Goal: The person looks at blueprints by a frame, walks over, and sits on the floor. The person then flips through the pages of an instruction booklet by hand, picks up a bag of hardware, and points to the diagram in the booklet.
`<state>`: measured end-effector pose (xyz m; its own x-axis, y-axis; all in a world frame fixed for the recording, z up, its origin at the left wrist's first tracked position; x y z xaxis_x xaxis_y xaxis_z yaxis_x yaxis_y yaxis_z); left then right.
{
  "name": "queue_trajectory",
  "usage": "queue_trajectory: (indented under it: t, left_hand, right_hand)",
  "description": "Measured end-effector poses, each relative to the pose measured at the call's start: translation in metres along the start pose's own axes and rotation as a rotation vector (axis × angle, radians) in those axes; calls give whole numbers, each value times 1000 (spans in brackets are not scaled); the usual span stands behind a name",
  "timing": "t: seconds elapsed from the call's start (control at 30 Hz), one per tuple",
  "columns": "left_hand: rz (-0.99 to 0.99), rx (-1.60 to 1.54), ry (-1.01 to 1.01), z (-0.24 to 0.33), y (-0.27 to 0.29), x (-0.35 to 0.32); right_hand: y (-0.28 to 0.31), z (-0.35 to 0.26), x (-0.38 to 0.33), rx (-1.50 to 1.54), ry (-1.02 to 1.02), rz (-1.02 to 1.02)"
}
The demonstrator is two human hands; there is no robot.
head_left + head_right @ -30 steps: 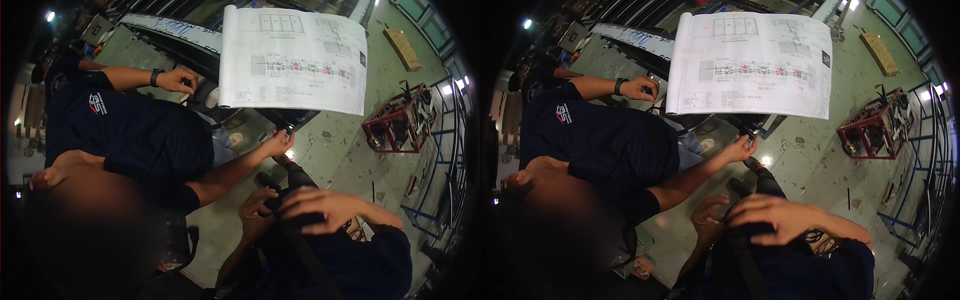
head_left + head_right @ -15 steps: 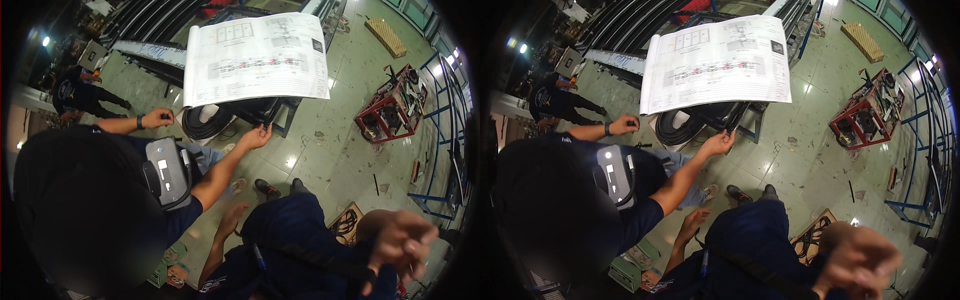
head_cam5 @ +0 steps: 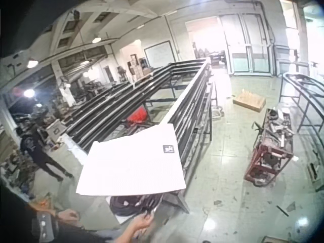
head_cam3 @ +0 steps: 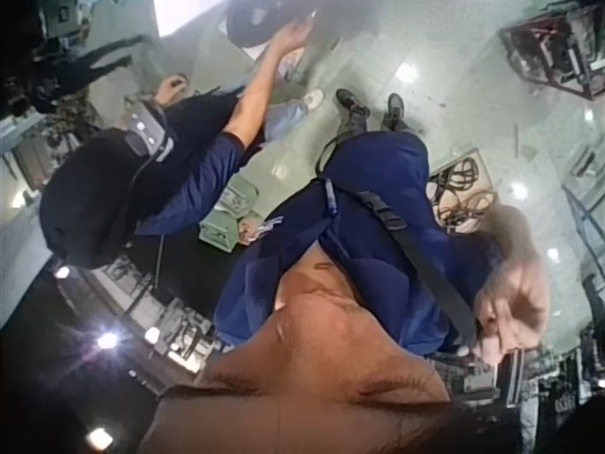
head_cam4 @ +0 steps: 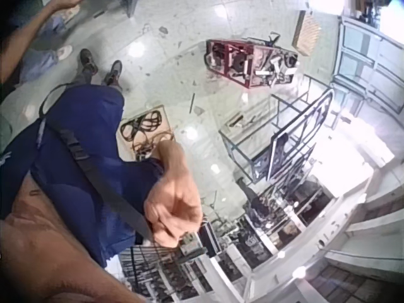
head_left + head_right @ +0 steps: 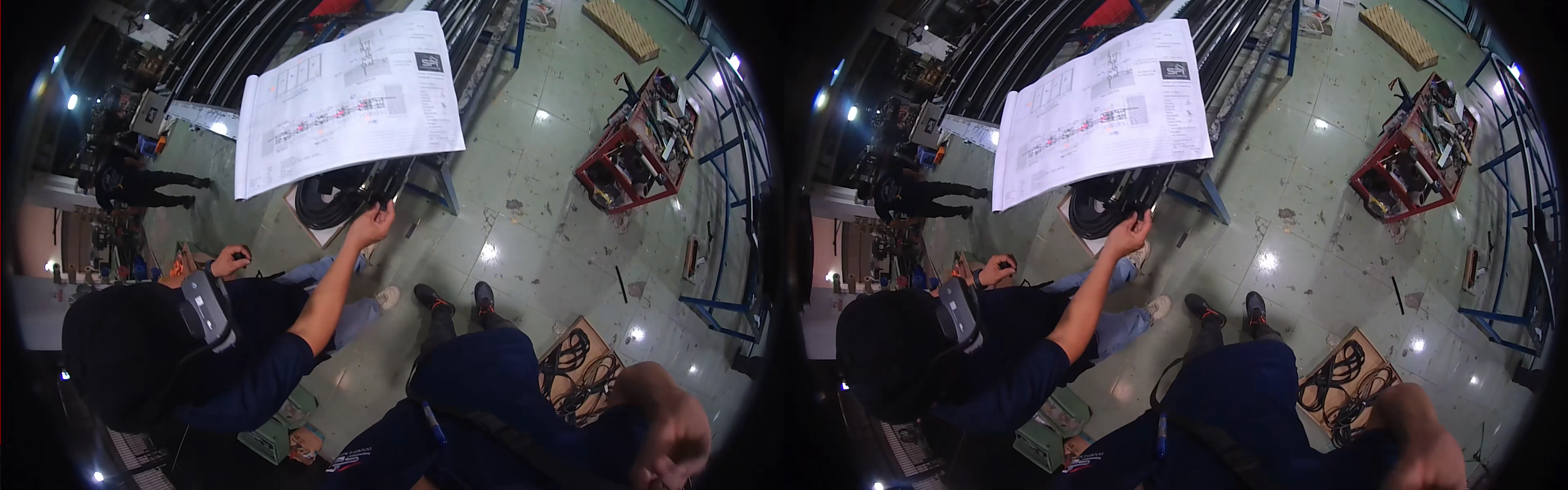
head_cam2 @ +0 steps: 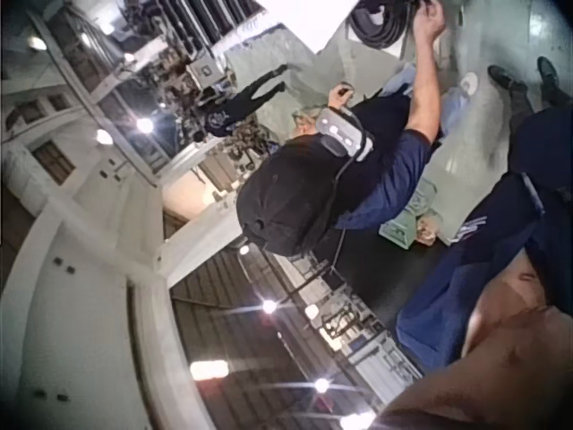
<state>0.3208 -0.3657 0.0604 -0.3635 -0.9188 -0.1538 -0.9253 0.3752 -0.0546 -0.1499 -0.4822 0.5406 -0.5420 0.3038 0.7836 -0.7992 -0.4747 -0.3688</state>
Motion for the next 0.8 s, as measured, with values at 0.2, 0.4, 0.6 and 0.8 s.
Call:
queue_trajectory:
  t: [0.2,0.4,0.6,0.8]
  left_hand:
    - [-73,314,2,-6,5,-19]
    - [-87,625,38,-11,13,-5]
    - [-449,-133,17,21,15,-11]
    - [-377,36,-204,-27,21,13]
  right_hand:
    - [-36,0,-97,609,-843,-430]
    - [-6,-46,-117,436,-1037,-546]
    - [9,-88,-146,156,-899,-629]
    - [57,-177,-264,289,-1418,-1536]
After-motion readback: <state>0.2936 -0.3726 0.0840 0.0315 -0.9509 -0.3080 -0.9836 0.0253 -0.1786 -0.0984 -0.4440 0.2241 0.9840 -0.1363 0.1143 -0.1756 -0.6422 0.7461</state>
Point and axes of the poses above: each hand's wrist, its own x-axis towards the middle knuckle, its own y-axis out of the back of the hand, z = x × y, the point moved 9 cm from there along x, towards the middle knuckle, and after that the axes turned 11 degrees about z, right-handed, at the moved point
